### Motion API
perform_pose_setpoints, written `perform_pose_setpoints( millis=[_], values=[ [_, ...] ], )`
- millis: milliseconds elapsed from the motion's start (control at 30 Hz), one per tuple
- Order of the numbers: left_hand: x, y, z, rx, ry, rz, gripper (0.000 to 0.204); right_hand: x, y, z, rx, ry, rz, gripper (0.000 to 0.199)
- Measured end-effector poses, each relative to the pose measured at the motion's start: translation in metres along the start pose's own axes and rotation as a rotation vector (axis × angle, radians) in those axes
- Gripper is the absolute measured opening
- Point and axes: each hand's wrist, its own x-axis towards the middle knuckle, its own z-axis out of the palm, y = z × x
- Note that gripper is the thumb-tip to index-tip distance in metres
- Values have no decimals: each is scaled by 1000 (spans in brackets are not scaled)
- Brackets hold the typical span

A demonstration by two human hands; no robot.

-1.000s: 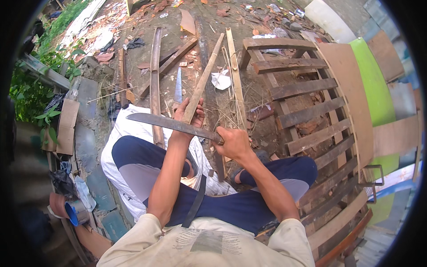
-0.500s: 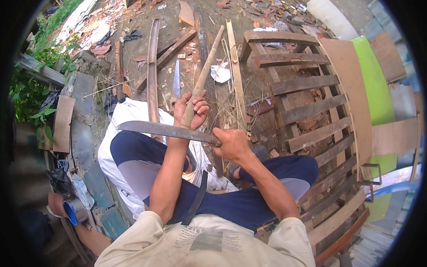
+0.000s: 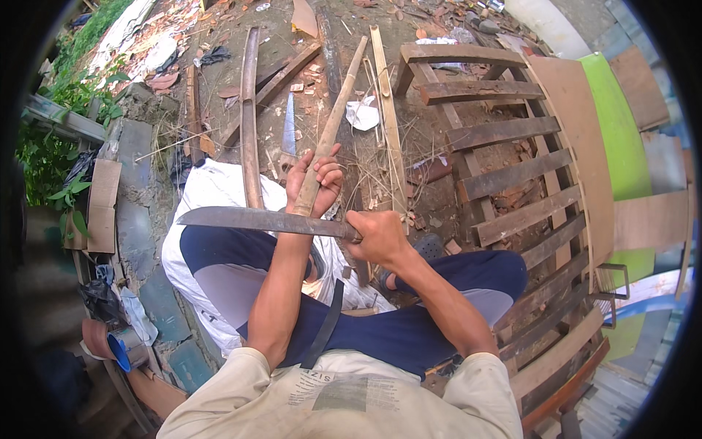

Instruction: The person sits on the ground and uses a metal file to sharpen a long, thin wooden stick. They hold the stick in their left hand and repeatedly rub the file along its length with their right hand.

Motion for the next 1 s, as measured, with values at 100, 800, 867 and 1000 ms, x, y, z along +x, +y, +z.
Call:
perform_pose_setpoints(
  millis=[100, 800, 867, 1000],
  values=[
    [-1, 0, 0, -16, 4, 22, 51, 2, 2, 4, -34, -11, 40, 29],
    [-5, -3, -2, -73, 16, 65, 49, -1, 3, 6, -17, -22, -9, 26],
    [-8, -5, -3, -65, 22, 62, 49, 0, 3, 6, -14, -18, -17, 25],
    [-7, -2, -1, -93, -3, 40, 47, -1, 3, 9, -6, -14, -40, 25]
  ],
)
